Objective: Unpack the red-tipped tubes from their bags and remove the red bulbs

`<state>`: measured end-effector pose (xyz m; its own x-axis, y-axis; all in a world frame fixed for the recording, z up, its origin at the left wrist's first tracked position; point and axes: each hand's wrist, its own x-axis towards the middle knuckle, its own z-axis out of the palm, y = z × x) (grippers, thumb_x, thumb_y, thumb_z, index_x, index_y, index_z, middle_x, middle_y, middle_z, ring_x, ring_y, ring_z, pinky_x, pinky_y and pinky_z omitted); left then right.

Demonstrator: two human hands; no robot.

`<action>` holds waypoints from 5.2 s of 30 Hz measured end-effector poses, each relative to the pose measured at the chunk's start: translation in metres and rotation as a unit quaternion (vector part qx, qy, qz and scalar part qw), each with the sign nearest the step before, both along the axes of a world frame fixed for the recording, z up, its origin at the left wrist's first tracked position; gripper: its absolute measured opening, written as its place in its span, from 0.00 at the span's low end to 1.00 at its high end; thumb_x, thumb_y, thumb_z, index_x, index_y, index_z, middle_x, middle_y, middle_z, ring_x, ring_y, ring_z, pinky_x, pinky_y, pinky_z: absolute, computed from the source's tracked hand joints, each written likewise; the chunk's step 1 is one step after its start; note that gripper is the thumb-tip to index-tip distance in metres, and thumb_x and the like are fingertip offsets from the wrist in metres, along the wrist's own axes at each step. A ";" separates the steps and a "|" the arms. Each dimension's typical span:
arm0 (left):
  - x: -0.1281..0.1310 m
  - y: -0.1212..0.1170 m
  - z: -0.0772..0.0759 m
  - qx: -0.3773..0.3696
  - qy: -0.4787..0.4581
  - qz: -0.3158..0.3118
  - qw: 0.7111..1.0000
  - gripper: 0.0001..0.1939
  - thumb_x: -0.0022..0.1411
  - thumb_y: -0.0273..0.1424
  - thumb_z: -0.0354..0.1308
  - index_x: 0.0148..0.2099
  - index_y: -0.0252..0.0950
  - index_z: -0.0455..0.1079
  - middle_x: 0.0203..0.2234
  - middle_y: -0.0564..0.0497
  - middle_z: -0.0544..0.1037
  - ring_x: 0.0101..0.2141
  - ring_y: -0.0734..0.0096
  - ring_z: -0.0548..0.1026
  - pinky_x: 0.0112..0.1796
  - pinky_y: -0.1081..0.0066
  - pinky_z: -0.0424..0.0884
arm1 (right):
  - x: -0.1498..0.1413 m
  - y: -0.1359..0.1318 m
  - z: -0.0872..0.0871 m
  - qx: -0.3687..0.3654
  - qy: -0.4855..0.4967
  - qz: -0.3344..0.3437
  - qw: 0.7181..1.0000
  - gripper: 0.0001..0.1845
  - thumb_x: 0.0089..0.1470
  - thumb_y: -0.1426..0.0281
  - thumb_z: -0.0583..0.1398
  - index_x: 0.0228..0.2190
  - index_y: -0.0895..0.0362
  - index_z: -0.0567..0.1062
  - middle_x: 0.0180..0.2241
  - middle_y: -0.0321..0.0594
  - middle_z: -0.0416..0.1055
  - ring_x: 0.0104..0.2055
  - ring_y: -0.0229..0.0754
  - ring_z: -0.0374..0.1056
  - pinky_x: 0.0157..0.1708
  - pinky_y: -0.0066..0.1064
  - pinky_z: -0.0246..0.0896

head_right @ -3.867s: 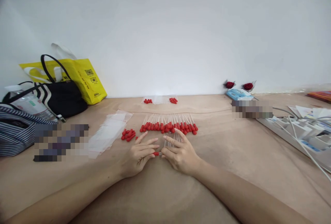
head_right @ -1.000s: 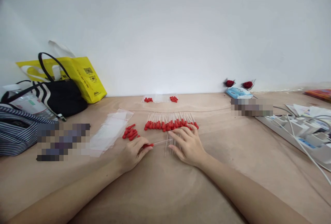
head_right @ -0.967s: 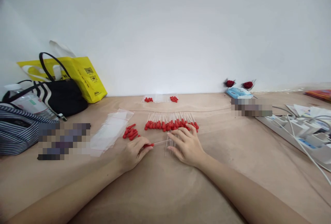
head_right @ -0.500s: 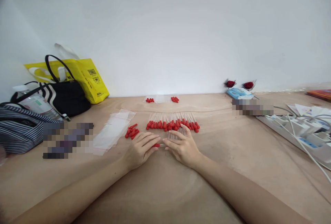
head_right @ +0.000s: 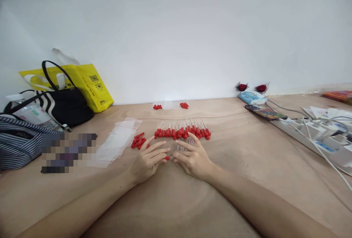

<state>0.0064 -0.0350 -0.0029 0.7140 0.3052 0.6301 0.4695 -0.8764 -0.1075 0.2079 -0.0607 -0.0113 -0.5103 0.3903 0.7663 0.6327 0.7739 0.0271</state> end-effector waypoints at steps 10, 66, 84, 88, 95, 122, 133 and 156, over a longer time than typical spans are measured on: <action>-0.018 -0.001 0.006 -0.027 -0.032 0.072 0.997 0.10 0.60 0.28 0.47 0.33 0.38 0.70 0.30 0.51 0.76 0.34 0.70 0.71 0.40 0.66 0.65 | 0.026 0.001 -0.004 -0.030 0.037 -0.096 0.994 0.10 0.54 0.69 0.53 0.35 0.52 0.74 0.21 0.34 0.73 0.31 0.37 0.67 0.44 0.38 0.49; -0.029 0.017 0.015 -0.030 -0.089 0.184 0.978 0.09 0.53 0.33 0.54 0.23 0.36 0.68 0.24 0.52 0.72 0.30 0.70 0.68 0.36 0.66 0.60 | 0.037 0.002 -0.007 -0.102 0.031 -0.262 0.959 0.13 0.53 0.65 0.52 0.33 0.55 0.74 0.31 0.39 0.73 0.35 0.41 0.65 0.40 0.37 0.45; -0.006 -0.002 0.008 -0.010 -0.055 0.032 0.998 0.05 0.53 0.31 0.56 0.28 0.36 0.68 0.25 0.51 0.73 0.30 0.71 0.68 0.35 0.67 0.61 | 0.003 0.005 -0.003 -0.067 0.016 -0.058 0.996 0.08 0.54 0.67 0.54 0.30 0.51 0.73 0.30 0.32 0.73 0.39 0.38 0.63 0.50 0.42 0.37; 0.000 -0.002 0.007 -0.075 -0.039 0.031 0.996 0.08 0.54 0.34 0.55 0.36 0.37 0.69 0.32 0.50 0.75 0.35 0.68 0.69 0.39 0.66 0.62 | 0.002 0.002 -0.001 -0.088 0.017 -0.062 0.994 0.08 0.55 0.70 0.52 0.29 0.55 0.71 0.29 0.33 0.73 0.38 0.37 0.64 0.51 0.42 0.38; 0.007 0.000 0.003 -0.113 -0.043 0.016 0.993 0.07 0.59 0.30 0.51 0.37 0.39 0.69 0.32 0.54 0.77 0.36 0.71 0.71 0.45 0.64 0.58 | 0.003 0.001 -0.002 -0.079 0.025 -0.044 0.996 0.07 0.54 0.69 0.53 0.31 0.54 0.72 0.27 0.34 0.73 0.38 0.39 0.64 0.52 0.43 0.38; -0.017 0.006 0.007 -0.139 -0.130 0.069 0.979 0.08 0.59 0.29 0.49 0.35 0.37 0.69 0.29 0.50 0.71 0.32 0.72 0.69 0.34 0.71 0.66 | 0.018 0.002 -0.005 -0.071 0.082 -0.111 0.988 0.10 0.53 0.68 0.54 0.33 0.52 0.75 0.18 0.33 0.68 0.26 0.36 0.60 0.38 0.35 0.49; -0.082 0.053 0.027 -0.310 -0.249 0.296 0.869 0.19 0.49 0.37 0.53 0.43 0.34 0.62 0.26 0.52 0.69 0.25 0.73 0.70 0.28 0.72 0.69 | 0.006 0.012 0.003 -0.120 0.129 -0.140 0.974 0.07 0.52 0.71 0.53 0.28 0.56 0.72 0.24 0.33 0.71 0.26 0.33 0.64 0.37 0.31 0.48; -0.093 0.049 0.037 -0.305 -0.049 0.433 0.847 0.15 0.52 0.42 0.47 0.33 0.37 0.68 0.28 0.50 0.75 0.27 0.67 0.71 0.27 0.72 0.62 | -0.031 0.003 0.002 -0.196 -0.036 -0.107 0.974 0.15 0.48 0.57 0.56 0.26 0.56 0.72 0.25 0.37 0.66 0.34 0.39 0.59 0.43 0.41 0.39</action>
<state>-0.0861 0.0138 0.0340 0.0103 0.9775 0.2108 0.9448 -0.0785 0.3181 0.1765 -0.0572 -0.0095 -0.4319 0.7493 0.5020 0.7882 0.5841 -0.1938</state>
